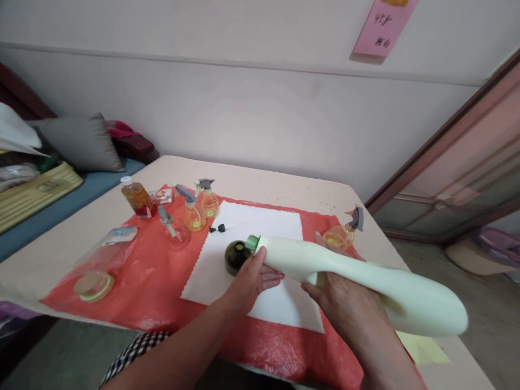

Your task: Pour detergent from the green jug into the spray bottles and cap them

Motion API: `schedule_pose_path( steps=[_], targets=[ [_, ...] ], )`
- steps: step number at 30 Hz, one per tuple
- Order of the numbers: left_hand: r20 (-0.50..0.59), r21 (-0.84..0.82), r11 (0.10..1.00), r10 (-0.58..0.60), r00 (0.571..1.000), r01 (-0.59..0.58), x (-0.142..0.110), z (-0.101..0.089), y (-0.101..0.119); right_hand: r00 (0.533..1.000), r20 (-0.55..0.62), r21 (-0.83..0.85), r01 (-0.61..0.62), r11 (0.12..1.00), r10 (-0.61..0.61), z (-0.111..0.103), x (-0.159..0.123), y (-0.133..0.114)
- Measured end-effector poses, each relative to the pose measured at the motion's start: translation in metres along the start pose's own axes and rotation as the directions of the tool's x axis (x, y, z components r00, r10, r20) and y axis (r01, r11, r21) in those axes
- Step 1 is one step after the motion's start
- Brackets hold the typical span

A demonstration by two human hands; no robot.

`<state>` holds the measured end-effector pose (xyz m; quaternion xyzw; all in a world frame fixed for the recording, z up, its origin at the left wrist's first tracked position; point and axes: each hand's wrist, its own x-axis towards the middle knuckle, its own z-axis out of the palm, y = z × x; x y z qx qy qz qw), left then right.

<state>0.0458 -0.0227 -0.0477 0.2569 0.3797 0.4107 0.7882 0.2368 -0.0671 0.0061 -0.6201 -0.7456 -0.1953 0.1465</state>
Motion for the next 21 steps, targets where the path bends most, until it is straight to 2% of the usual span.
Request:
schedule_pose_path(
  steps=[6, 21],
  targets=[
    [-0.023, -0.089, 0.996, -0.024, 0.999, 0.021, -0.001, -0.001, -0.002, 0.999, 0.007, -0.095, 0.050, 0.994, -0.049, -0.002, 0.005, -0.006],
    [-0.052, -0.198, 0.978, -0.075, 0.996, 0.063, -0.005, -0.001, 0.002, 0.995, -0.013, -0.069, 0.096, 0.993, -0.097, -0.008, 0.009, -0.018]
  ],
)
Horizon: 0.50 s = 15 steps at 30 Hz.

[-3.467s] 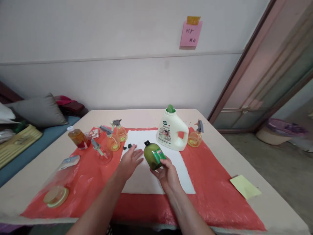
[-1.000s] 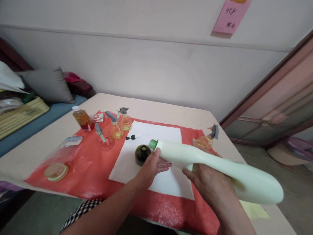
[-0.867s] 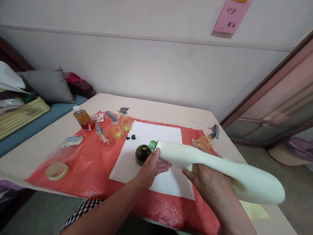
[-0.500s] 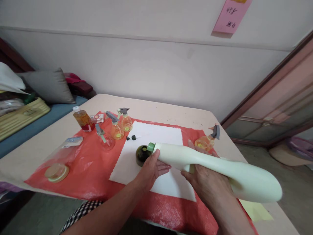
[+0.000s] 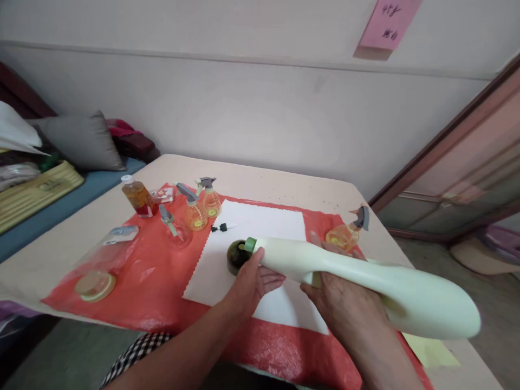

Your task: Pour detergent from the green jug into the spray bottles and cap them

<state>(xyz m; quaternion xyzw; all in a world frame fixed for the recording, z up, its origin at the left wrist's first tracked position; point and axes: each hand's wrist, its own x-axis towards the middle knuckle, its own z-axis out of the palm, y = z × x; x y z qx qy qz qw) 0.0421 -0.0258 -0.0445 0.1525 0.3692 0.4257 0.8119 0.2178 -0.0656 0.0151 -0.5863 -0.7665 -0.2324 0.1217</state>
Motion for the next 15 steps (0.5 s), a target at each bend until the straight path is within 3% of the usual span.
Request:
schedule_pose_path(
  steps=[15],
  targets=[
    [-0.013, 0.002, 1.000, -0.029, 1.000, 0.029, 0.0005, 0.0002, 0.0015, 1.000, -0.014, -0.004, 0.026, 1.000, -0.026, -0.0066, 0.0018, -0.0038]
  ],
)
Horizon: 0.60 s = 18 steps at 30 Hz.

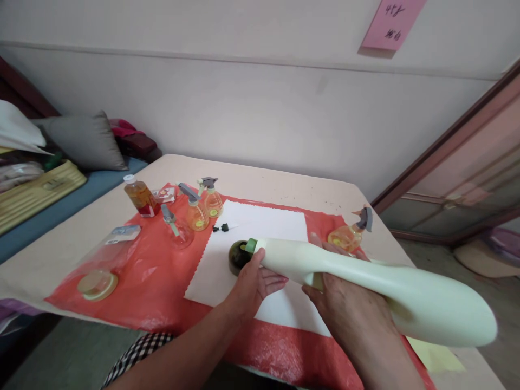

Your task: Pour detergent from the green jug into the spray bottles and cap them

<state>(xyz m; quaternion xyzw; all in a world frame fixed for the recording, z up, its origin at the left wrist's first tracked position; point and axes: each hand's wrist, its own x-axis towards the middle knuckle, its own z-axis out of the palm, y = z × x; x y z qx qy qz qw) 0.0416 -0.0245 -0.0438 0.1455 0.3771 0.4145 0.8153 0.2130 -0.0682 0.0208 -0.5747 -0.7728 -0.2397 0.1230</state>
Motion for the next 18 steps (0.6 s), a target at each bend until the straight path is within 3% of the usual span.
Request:
schedule_pose_path(
  steps=[18],
  targets=[
    [-0.005, -0.021, 0.999, -0.030, 1.000, 0.029, -0.0006, 0.0019, 0.0025, 1.000, -0.002, -0.007, -0.016, 1.000, 0.016, -0.0090, 0.0049, -0.0061]
  ],
)
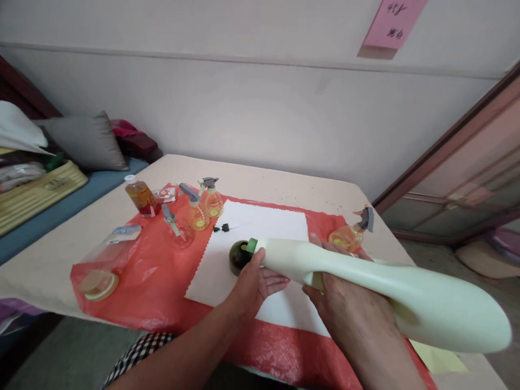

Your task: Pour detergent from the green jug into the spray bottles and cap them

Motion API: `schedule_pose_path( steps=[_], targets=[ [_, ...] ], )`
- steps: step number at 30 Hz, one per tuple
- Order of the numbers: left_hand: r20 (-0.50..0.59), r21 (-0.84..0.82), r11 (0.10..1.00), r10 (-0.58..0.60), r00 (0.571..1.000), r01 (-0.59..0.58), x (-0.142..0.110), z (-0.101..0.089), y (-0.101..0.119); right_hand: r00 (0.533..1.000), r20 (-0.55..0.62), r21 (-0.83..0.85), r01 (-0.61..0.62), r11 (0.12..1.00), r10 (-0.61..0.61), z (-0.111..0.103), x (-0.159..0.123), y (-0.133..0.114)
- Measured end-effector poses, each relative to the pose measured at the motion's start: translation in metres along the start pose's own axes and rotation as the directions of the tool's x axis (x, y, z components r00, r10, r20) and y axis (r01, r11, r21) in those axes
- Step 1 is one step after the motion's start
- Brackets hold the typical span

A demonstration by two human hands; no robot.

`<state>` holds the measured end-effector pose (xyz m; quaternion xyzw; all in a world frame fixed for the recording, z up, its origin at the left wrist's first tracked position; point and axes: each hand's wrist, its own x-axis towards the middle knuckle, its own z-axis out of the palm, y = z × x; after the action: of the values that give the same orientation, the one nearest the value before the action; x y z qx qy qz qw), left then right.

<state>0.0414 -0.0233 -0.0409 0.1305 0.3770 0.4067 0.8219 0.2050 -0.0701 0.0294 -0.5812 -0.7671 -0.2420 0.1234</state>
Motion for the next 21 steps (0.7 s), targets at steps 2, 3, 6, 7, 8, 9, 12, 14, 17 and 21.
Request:
schedule_pose_path(
  steps=[2, 3, 6, 7, 8, 9, 12, 14, 17, 21],
  targets=[
    [-0.005, 0.004, 1.000, -0.002, 1.000, 0.002, -0.0004, 0.0002, 0.0003, 1.000, 0.005, -0.008, -0.004, 1.000, 0.004, 0.0006, -0.0003, -0.0005],
    [-0.003, 0.006, 1.000, -0.002, 1.000, 0.002, -0.0006, 0.0002, 0.0004, 1.000, 0.006, -0.014, -0.005, 1.000, 0.005, 0.0010, -0.0005, -0.0006],
    [0.004, 0.012, 1.000, 0.001, 1.000, -0.001, -0.0011, 0.0000, 0.0005, 1.000, -0.015, -0.037, -0.005, 0.999, 0.004, 0.0017, -0.0004, -0.0009],
    [0.004, 0.014, 1.000, 0.000, 1.000, 0.000, -0.0012, -0.0001, 0.0006, 1.000, -0.020, -0.042, -0.003, 0.999, 0.002, 0.0015, -0.0001, -0.0010],
    [0.002, 0.014, 1.000, 0.002, 1.000, -0.002, -0.0015, -0.0001, 0.0008, 1.000, -0.023, -0.044, 0.002, 0.999, -0.003, 0.0010, 0.0004, -0.0011],
    [0.002, 0.013, 1.000, 0.004, 1.000, -0.004, -0.0018, 0.0000, 0.0011, 1.000, -0.026, -0.043, 0.008, 0.999, -0.009, 0.0003, 0.0009, -0.0012],
    [0.003, 0.010, 1.000, 0.004, 1.000, -0.004, -0.0031, 0.0009, 0.0022, 1.000, -0.013, -0.045, 0.023, 0.999, -0.024, -0.0016, 0.0019, -0.0015],
    [0.000, 0.009, 1.000, -0.002, 1.000, 0.002, -0.0034, 0.0013, 0.0026, 1.000, -0.007, -0.038, 0.022, 0.999, -0.023, -0.0011, 0.0014, -0.0012],
    [-0.002, -0.002, 1.000, -0.006, 1.000, 0.006, -0.0026, 0.0008, 0.0019, 1.000, -0.001, -0.020, 0.010, 1.000, -0.010, 0.0024, -0.0012, 0.0003],
    [0.011, -0.010, 1.000, -0.003, 1.000, 0.003, -0.0015, -0.0009, 0.0007, 1.000, 0.016, -0.036, -0.006, 0.999, 0.006, 0.0058, -0.0039, 0.0023]
  ],
)
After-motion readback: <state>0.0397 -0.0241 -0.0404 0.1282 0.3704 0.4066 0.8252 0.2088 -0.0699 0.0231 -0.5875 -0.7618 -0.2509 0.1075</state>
